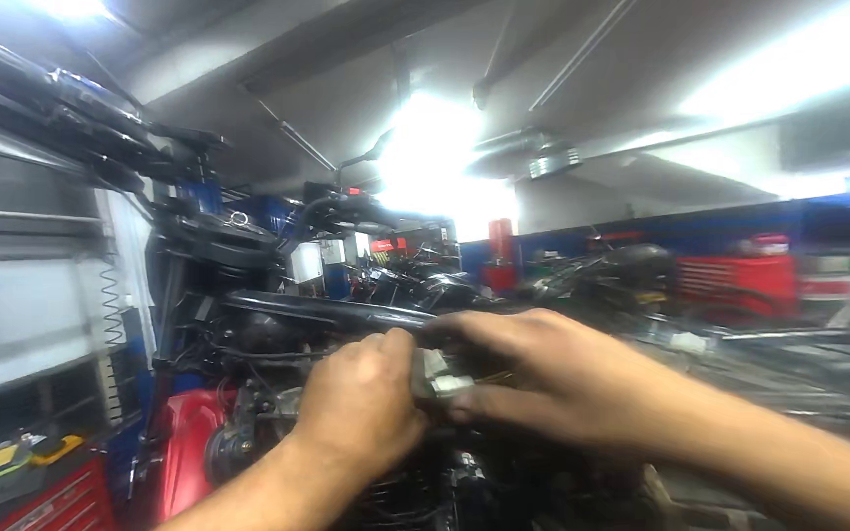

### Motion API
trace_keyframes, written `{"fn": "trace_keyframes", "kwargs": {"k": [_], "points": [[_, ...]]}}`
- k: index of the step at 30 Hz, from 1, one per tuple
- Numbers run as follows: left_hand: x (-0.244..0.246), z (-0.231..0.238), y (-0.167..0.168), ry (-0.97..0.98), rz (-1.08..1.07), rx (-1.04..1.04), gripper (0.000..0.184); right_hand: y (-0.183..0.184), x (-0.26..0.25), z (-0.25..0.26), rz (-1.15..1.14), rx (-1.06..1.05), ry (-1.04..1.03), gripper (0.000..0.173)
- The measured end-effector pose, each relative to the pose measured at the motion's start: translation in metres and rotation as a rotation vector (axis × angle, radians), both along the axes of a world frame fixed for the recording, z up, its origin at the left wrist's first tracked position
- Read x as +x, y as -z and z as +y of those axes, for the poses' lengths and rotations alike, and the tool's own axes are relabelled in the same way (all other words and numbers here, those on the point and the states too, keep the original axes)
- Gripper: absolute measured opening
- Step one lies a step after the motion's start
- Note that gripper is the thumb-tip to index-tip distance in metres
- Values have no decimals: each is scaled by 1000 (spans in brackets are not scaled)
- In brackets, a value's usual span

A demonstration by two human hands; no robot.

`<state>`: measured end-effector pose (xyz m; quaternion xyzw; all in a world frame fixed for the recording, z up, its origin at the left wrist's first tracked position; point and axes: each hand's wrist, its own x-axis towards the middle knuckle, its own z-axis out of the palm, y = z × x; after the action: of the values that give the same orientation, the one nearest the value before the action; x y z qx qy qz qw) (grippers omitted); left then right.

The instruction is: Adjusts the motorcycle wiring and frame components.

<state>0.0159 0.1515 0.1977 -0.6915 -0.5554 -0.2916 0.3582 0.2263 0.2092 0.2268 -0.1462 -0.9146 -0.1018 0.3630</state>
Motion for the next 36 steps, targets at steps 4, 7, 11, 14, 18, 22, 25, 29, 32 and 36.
{"fn": "trace_keyframes", "kwargs": {"k": [4,7,11,14,18,22,25,29,32,36], "points": [[-1,4,9,86,4,152,45,1,17,6,-155,216,99,25],[4,6,9,20,68,211,43,10,16,15,-95,409,53,24],[11,5,-5,-62,82,83,40,13,9,15,-48,466,108,25],[19,-7,-28,-134,-68,-348,46,18,2,9,-62,593,182,21],[25,-7,-36,-159,39,-453,39,16,-2,6,-164,649,164,19],[6,15,-2,186,214,226,29,18,5,5,-127,565,122,18],[3,21,7,249,216,336,27,17,13,2,-154,366,104,28],[7,10,5,119,148,255,38,11,27,5,-108,361,144,27],[15,2,1,52,123,106,35,19,25,8,-74,492,176,25],[43,0,-15,34,142,29,35,16,22,4,-109,494,162,10]]}}
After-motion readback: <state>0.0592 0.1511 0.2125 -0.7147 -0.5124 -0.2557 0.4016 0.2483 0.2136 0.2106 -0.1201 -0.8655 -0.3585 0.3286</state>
